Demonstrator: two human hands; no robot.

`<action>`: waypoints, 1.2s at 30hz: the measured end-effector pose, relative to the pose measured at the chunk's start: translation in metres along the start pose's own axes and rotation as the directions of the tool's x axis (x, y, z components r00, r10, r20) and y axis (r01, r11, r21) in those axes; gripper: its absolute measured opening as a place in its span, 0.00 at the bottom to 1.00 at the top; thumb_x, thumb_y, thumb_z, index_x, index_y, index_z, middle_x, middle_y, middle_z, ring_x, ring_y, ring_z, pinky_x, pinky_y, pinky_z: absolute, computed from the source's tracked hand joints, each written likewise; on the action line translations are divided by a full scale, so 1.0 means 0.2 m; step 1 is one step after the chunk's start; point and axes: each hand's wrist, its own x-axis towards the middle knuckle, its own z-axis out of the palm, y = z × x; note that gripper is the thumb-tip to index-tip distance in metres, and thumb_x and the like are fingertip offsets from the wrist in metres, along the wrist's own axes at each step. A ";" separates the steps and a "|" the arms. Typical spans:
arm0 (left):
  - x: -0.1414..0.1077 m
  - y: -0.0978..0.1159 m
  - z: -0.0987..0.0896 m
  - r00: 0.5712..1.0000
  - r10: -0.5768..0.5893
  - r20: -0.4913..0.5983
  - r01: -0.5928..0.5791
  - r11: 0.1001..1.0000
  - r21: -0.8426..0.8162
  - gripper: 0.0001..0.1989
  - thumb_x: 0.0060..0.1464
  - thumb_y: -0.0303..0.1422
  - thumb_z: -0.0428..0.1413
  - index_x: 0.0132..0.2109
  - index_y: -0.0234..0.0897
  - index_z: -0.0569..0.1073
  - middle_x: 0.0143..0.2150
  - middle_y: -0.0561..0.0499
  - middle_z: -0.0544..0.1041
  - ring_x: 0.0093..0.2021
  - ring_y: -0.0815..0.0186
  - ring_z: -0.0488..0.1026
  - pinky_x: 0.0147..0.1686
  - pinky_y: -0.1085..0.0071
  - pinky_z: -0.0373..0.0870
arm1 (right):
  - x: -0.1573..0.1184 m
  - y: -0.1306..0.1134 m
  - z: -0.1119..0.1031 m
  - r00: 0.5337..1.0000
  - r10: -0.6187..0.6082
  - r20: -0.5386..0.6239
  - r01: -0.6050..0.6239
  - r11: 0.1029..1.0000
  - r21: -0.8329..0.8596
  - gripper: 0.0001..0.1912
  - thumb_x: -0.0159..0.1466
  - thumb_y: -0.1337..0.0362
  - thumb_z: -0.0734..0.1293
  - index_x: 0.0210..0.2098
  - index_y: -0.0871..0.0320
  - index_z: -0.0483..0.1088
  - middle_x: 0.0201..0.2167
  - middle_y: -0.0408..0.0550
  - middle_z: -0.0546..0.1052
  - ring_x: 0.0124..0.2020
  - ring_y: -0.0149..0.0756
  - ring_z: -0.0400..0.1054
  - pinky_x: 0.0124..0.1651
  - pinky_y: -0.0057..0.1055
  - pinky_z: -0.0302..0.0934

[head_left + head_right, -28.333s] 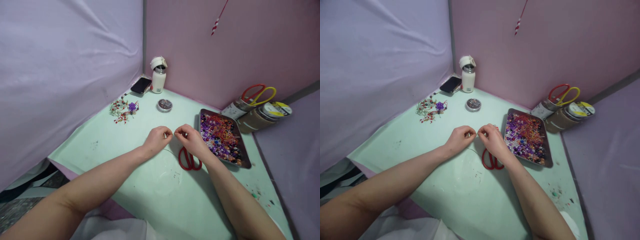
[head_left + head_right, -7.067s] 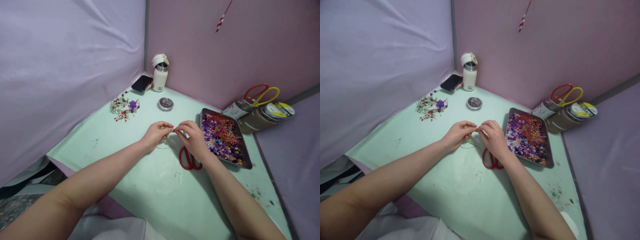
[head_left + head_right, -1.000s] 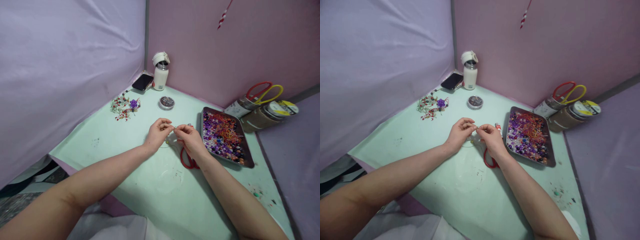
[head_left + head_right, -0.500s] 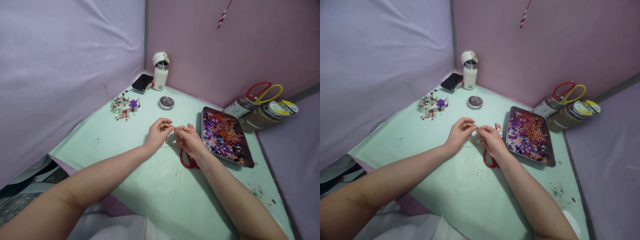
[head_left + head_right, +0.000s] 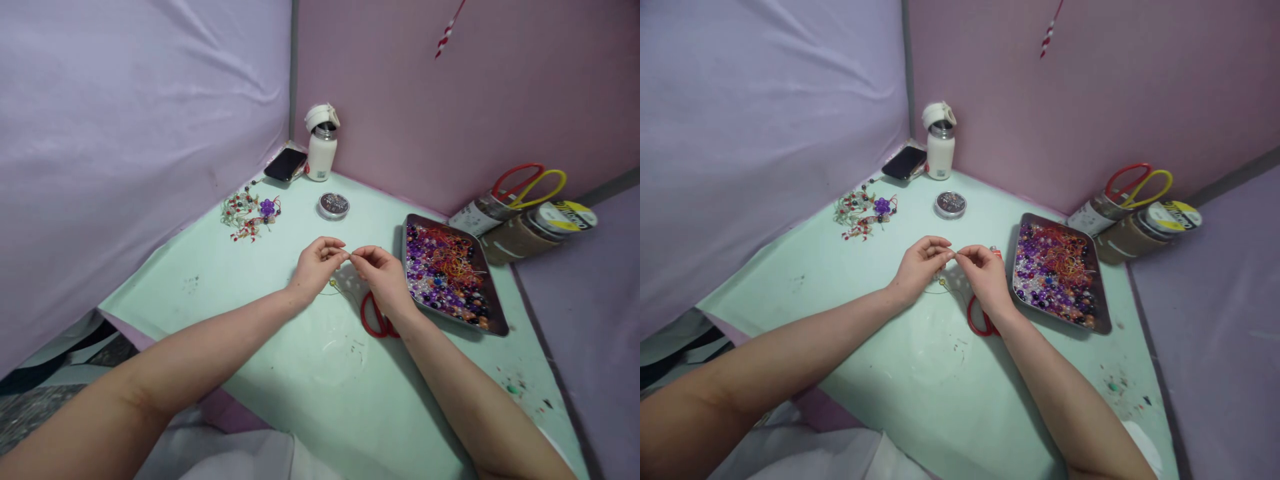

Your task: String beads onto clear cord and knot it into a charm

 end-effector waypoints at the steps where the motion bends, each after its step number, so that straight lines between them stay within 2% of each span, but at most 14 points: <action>1: 0.00 0.00 0.00 1.000 -0.019 0.001 0.019 1.000 -0.001 0.11 0.46 0.30 0.62 0.38 0.35 0.72 0.30 0.53 0.75 0.29 0.72 0.69 0.30 0.74 0.63 | 0.00 0.00 0.00 1.000 -0.020 -0.001 0.020 1.000 -0.022 0.10 0.55 0.56 0.71 0.31 0.55 0.72 0.31 0.44 0.75 0.30 0.32 0.65 0.34 0.30 0.57; 4: 0.00 0.00 0.00 0.998 -0.058 0.017 0.059 0.998 -0.015 0.11 0.45 0.31 0.62 0.38 0.34 0.73 0.29 0.52 0.75 0.27 0.73 0.68 0.29 0.74 0.62 | 0.00 0.00 -0.01 0.997 -0.078 -0.010 0.077 0.994 -0.082 0.09 0.56 0.57 0.70 0.31 0.56 0.73 0.31 0.45 0.76 0.33 0.34 0.67 0.38 0.31 0.60; 8: 0.01 0.01 -0.01 0.998 -0.053 0.034 0.054 0.998 -0.037 0.11 0.44 0.31 0.62 0.38 0.34 0.74 0.29 0.52 0.75 0.27 0.73 0.67 0.28 0.74 0.61 | 0.00 -0.01 -0.01 0.992 -0.126 -0.013 0.123 0.984 -0.131 0.09 0.57 0.57 0.69 0.32 0.56 0.73 0.32 0.46 0.76 0.35 0.35 0.68 0.40 0.32 0.61; 20: 0.01 0.01 -0.02 0.995 -0.056 0.083 0.056 0.998 0.001 0.12 0.46 0.38 0.62 0.35 0.33 0.77 0.24 0.55 0.69 0.25 0.74 0.61 0.25 0.74 0.55 | -0.02 -0.02 0.00 0.980 -0.199 -0.013 0.192 0.961 -0.200 0.08 0.59 0.59 0.69 0.32 0.57 0.73 0.30 0.45 0.76 0.32 0.34 0.68 0.35 0.31 0.60; 24: 0.01 0.01 -0.02 0.996 -0.052 0.071 0.051 0.999 0.016 0.11 0.46 0.38 0.62 0.33 0.34 0.75 0.23 0.56 0.67 0.24 0.74 0.59 0.24 0.74 0.54 | -0.02 -0.03 0.00 0.985 -0.175 -0.008 0.171 0.972 -0.162 0.08 0.57 0.59 0.70 0.31 0.57 0.73 0.30 0.45 0.76 0.33 0.34 0.68 0.35 0.31 0.60; 28: 0.01 -0.01 -0.02 0.997 -0.049 0.061 0.049 0.999 0.002 0.10 0.49 0.37 0.60 0.33 0.34 0.73 0.22 0.57 0.65 0.22 0.74 0.58 0.22 0.74 0.51 | -0.02 -0.03 0.00 0.998 -0.067 0.003 0.067 0.996 -0.051 0.10 0.56 0.56 0.70 0.31 0.57 0.74 0.29 0.45 0.76 0.29 0.32 0.66 0.33 0.30 0.59; 31: 0.02 -0.02 -0.01 0.998 -0.031 0.052 0.032 0.999 -0.005 0.09 0.50 0.36 0.59 0.34 0.35 0.72 0.24 0.56 0.67 0.22 0.75 0.58 0.22 0.75 0.52 | -0.01 -0.02 0.00 1.000 0.005 0.017 -0.006 1.000 0.022 0.13 0.55 0.54 0.71 0.31 0.57 0.73 0.28 0.44 0.75 0.27 0.31 0.63 0.30 0.29 0.57; 36: 0.03 -0.03 -0.01 0.999 -0.004 0.034 0.004 1.000 0.001 0.08 0.51 0.35 0.58 0.34 0.34 0.71 0.25 0.56 0.69 0.21 0.76 0.57 0.22 0.75 0.51 | -0.01 0.00 0.00 0.998 0.048 0.029 -0.050 0.996 0.069 0.12 0.55 0.54 0.71 0.30 0.56 0.73 0.25 0.42 0.71 0.25 0.29 0.59 0.27 0.27 0.52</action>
